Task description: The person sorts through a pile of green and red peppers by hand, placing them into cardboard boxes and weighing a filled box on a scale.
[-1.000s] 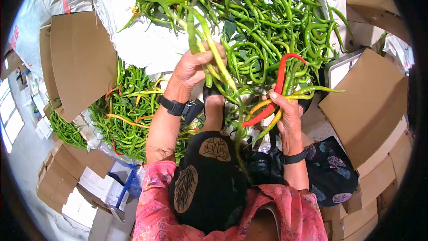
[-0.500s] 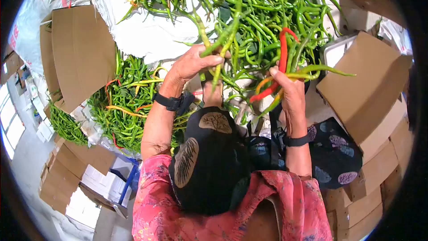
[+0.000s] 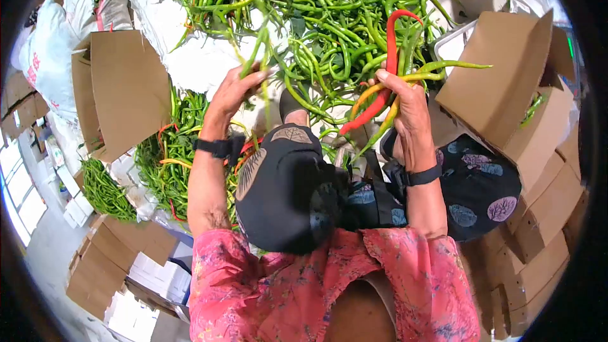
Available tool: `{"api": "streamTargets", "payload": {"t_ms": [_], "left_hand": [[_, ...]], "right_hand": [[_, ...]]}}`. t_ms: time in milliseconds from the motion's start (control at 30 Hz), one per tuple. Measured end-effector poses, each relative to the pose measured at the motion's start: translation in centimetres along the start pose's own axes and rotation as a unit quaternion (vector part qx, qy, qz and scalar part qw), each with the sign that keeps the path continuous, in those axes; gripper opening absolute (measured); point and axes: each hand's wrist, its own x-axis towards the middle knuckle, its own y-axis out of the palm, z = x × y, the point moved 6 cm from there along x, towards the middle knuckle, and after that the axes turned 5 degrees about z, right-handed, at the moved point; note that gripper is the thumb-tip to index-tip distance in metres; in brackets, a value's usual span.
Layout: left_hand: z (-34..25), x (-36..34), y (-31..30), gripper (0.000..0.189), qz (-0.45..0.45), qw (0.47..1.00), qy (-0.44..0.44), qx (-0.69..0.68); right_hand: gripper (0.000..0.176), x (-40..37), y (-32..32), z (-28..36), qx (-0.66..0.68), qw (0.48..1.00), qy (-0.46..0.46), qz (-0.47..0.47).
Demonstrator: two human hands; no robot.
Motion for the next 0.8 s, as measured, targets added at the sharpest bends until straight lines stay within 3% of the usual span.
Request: {"api": "streamTargets", "payload": {"t_ms": [67, 133, 167, 233, 300, 367, 433, 533, 567, 600, 667, 700, 733, 800], "left_hand": [[1.3, -3.8, -2.2, 0.036, -0.058, 0.996, -0.056, 0.040], [7.4, -7.4, -6.2, 0.045, -0.082, 0.987, -0.069, 0.123], [9.4, -10.4, -7.3, 0.047, -0.178, 0.970, -0.080, 0.142], [9.7, -15.8, -7.0, 0.038, -0.182, 0.964, -0.028, 0.192], [15.4, -20.2, -10.2, 0.031, -0.256, 0.953, -0.148, 0.068], [16.3, -24.9, -11.2, 0.032, -0.341, 0.913, -0.176, 0.135], [22.1, -29.2, -14.7, 0.039, -0.438, 0.870, -0.199, 0.109], [32.7, -33.4, -22.6, 0.047, -0.550, 0.758, -0.177, 0.303], [28.9, -32.7, -19.8, 0.046, -0.514, 0.723, -0.192, 0.419], [26.5, -32.1, -17.7, 0.046, -0.515, 0.724, -0.184, 0.420], [22.6, -29.9, -13.4, 0.033, -0.462, 0.877, -0.049, 0.123], [19.1, -28.4, -10.1, 0.018, -0.407, 0.911, -0.058, 0.017], [14.6, -27.0, -5.9, 0.014, -0.371, 0.927, -0.036, -0.036], [12.9, -24.5, -3.5, 0.015, -0.356, 0.933, 0.035, -0.042]], "right_hand": [[0.028, -0.4, -0.4, 0.9, 0.019, 1.000, -0.024, -0.001], [0.027, -0.6, -1.1, 1.3, 0.041, 0.998, -0.039, -0.002], [0.029, -0.7, -1.5, 1.3, 0.055, 0.998, -0.042, 0.001], [0.029, -1.0, -1.8, 1.3, 0.077, 0.996, -0.052, 0.008], [0.027, -1.6, -1.9, 1.3, 0.081, 0.995, -0.053, 0.005], [0.026, -2.5, -1.9, 1.3, 0.087, 0.995, -0.054, 0.004], [0.026, -3.3, -2.1, 1.3, 0.104, 0.992, -0.065, 0.017], [0.027, -4.3, -2.5, 1.5, 0.137, 0.987, -0.075, 0.041], [0.027, -4.7, -2.7, 1.6, 0.140, 0.986, -0.081, 0.050], [0.027, -5.1, -2.8, 1.9, 0.142, 0.984, -0.087, 0.060], [0.027, -6.2, -2.9, 2.3, 0.162, 0.980, -0.083, 0.079], [0.027, -6.8, -2.9, 2.6, 0.163, 0.979, -0.087, 0.088], [0.027, -7.3, -2.9, 2.9, 0.163, 0.978, -0.091, 0.095], [0.027, -8.4, -2.9, 3.9, 0.142, 0.978, -0.107, 0.113]]}}
